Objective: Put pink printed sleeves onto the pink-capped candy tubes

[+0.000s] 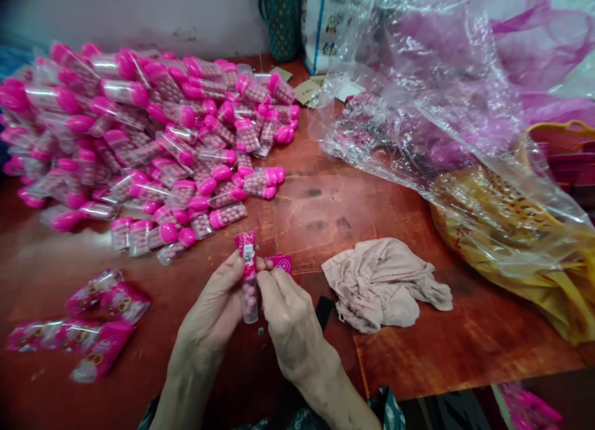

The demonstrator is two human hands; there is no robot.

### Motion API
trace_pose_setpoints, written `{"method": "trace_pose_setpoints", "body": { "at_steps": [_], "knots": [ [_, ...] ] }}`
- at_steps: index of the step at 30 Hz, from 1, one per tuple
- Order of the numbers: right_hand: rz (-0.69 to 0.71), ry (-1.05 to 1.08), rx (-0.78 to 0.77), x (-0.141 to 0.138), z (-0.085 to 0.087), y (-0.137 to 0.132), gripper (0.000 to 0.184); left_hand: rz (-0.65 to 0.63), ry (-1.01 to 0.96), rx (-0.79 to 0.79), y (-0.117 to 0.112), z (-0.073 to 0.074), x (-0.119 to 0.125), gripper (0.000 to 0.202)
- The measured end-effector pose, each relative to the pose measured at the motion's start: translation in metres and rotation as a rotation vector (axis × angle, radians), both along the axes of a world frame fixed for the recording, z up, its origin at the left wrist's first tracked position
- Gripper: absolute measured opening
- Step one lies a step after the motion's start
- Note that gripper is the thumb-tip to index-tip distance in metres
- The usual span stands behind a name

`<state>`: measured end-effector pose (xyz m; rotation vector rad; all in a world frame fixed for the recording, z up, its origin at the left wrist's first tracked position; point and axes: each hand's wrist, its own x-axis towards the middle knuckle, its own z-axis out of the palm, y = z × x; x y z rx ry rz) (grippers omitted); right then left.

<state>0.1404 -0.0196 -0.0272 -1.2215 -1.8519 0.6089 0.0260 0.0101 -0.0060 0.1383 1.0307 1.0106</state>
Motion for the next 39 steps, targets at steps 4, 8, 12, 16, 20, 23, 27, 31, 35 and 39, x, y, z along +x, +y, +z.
{"method": "trace_pose_setpoints", "body": {
  "at_steps": [4,8,12,16,20,23,27,31,35,39],
  "knots": [
    [-0.008,-0.106,0.073,0.001,-0.004,0.002,0.028,-0.008,0.001,0.026,0.000,-0.003,0.002,0.020],
    [-0.023,-0.025,-0.002,0.001,-0.007,0.004,0.026,-0.023,-0.047,-0.015,-0.002,-0.011,0.002,0.018],
    [-0.013,0.141,-0.142,0.005,-0.009,0.008,0.022,-0.004,-0.135,-0.052,-0.003,-0.020,0.002,0.020],
    [0.091,0.197,-0.202,0.011,-0.009,0.011,0.024,0.010,-0.116,-0.067,-0.002,-0.023,0.000,0.017],
    [0.138,0.066,-0.198,0.012,-0.007,0.011,0.025,-0.005,-0.083,-0.098,-0.002,-0.024,-0.001,0.015],
    [0.102,-0.013,-0.169,0.008,-0.010,0.009,0.025,0.009,-0.119,-0.139,-0.002,-0.026,0.000,0.012],
    [-0.006,-0.030,-0.130,0.001,-0.017,0.006,0.024,0.021,-0.162,-0.189,-0.001,-0.027,0.004,0.016],
    [-0.048,0.017,-0.180,-0.001,-0.017,0.008,0.021,0.035,-0.184,-0.202,0.002,-0.026,0.006,0.020],
    [-0.014,0.213,-0.478,0.003,-0.002,0.012,0.020,0.070,-0.144,-0.157,0.000,-0.029,0.006,0.012],
    [0.069,0.158,-0.667,0.003,0.006,0.002,0.020,0.147,-0.042,-0.061,-0.003,-0.029,0.005,0.015]
  ]
}}
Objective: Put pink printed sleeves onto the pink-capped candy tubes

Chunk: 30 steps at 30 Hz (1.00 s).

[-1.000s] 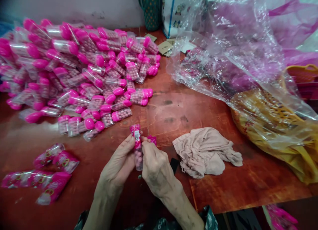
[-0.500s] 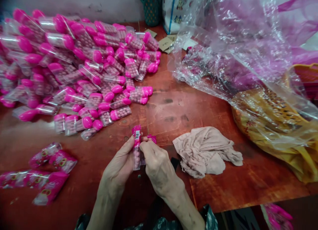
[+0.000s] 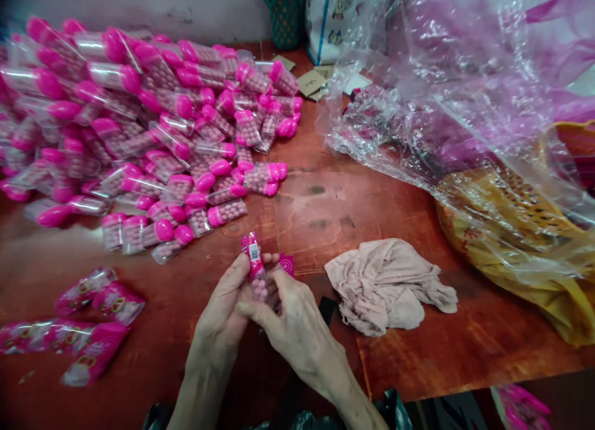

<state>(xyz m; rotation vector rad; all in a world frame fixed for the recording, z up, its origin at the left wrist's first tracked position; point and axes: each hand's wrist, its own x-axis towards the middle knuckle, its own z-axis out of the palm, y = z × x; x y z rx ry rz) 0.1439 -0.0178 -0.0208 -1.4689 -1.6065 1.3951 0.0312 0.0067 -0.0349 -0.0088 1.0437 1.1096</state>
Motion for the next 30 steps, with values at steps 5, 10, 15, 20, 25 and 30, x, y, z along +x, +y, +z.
{"method": "trace_pose_setpoints", "body": {
  "at_steps": [5,10,15,20,25,30],
  "knots": [
    [-0.001,-0.144,0.244,-0.002,-0.016,-0.030,0.034,0.004,0.084,0.140,-0.001,0.008,0.000,0.022],
    [-0.085,-0.213,0.446,-0.004,-0.026,-0.039,0.035,-0.128,0.012,0.188,-0.001,0.013,-0.001,0.014],
    [-0.144,-0.217,0.481,-0.008,-0.015,-0.040,0.030,-0.259,0.022,0.204,-0.004,0.015,0.000,0.014],
    [-0.210,-0.291,0.370,-0.014,-0.001,-0.032,0.033,-0.335,0.075,0.308,-0.009,0.019,0.004,0.018],
    [-0.146,-0.144,0.252,-0.015,0.008,-0.020,0.035,-0.357,0.118,0.346,-0.011,0.024,0.006,0.014],
    [-0.227,-0.089,0.217,-0.012,0.008,-0.009,0.024,-0.231,0.020,0.268,-0.014,0.022,0.007,0.020]
  ]
}}
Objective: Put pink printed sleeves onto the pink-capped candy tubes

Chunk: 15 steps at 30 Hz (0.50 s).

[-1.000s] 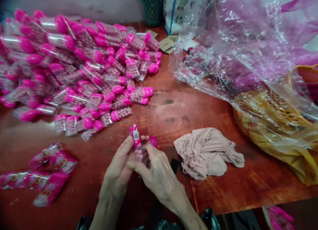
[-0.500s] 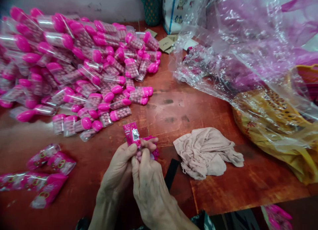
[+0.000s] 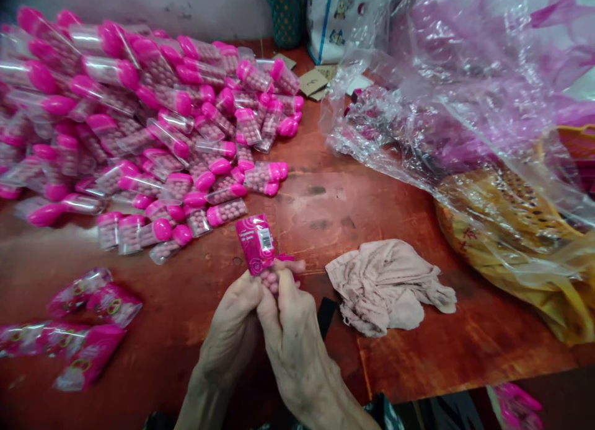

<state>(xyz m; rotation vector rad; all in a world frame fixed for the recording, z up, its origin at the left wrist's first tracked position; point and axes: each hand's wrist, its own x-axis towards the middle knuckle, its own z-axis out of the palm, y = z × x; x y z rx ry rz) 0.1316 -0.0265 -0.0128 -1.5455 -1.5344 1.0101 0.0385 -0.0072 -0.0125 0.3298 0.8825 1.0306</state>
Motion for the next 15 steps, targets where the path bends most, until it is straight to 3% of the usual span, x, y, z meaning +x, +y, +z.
{"method": "trace_pose_setpoints", "body": {
  "at_steps": [5,8,11,15],
  "knots": [
    [0.120,0.034,-0.142,0.002,0.008,0.004,0.019,0.131,-0.064,-0.115,0.005,-0.008,-0.008,0.022],
    [0.039,0.090,-0.044,0.004,0.011,0.005,0.015,0.189,-0.066,-0.141,0.009,-0.013,-0.012,0.025],
    [-0.110,0.041,0.104,0.004,0.008,0.007,0.010,0.137,-0.069,-0.146,0.008,-0.016,-0.011,0.030],
    [-0.087,-0.014,0.154,0.004,-0.004,0.013,0.017,0.071,-0.079,-0.149,0.002,-0.017,-0.007,0.039]
  ]
}}
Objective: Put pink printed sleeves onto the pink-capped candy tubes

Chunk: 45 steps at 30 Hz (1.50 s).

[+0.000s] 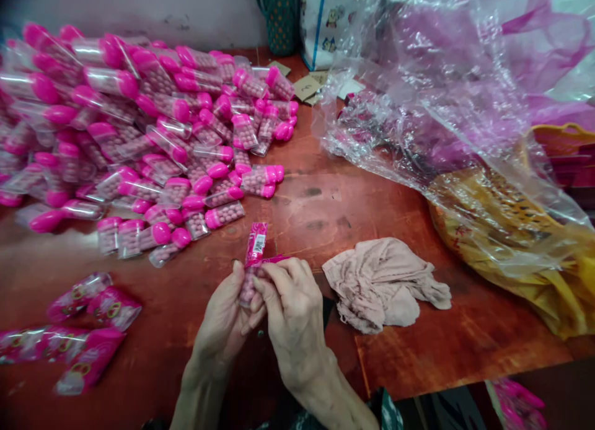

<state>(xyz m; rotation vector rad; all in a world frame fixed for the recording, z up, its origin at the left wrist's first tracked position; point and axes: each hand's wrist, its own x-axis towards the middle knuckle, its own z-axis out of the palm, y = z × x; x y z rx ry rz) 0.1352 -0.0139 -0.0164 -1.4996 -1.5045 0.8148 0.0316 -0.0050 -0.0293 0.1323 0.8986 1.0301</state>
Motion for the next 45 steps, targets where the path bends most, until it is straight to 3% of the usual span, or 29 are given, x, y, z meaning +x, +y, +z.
{"method": "trace_pose_setpoints", "body": {
  "at_steps": [7,13,21,28,35,41,45],
  "knots": [
    [0.099,-0.021,0.074,0.008,-0.010,0.006,0.019,-0.117,0.026,0.064,-0.002,-0.003,0.002,0.040],
    [0.044,-0.147,0.123,0.002,-0.011,0.005,0.022,-0.153,0.007,0.096,-0.002,-0.005,0.002,0.035],
    [-0.028,-0.183,0.115,0.004,-0.013,0.008,0.016,-0.269,0.056,0.102,0.001,0.003,-0.002,0.013],
    [0.010,-0.224,0.166,0.007,-0.025,0.013,0.016,-0.203,0.154,0.092,-0.001,0.002,0.000,0.009],
    [0.007,-0.262,0.248,-0.002,-0.020,0.005,0.017,-0.106,0.162,0.129,-0.001,0.003,0.002,0.012],
    [-0.111,-0.212,0.345,0.001,-0.020,0.000,0.020,-0.098,0.343,0.148,-0.005,0.004,0.005,0.013],
    [0.064,-0.326,0.459,0.014,-0.023,0.003,0.032,-0.061,0.500,0.220,-0.008,0.002,0.007,0.015]
  ]
}}
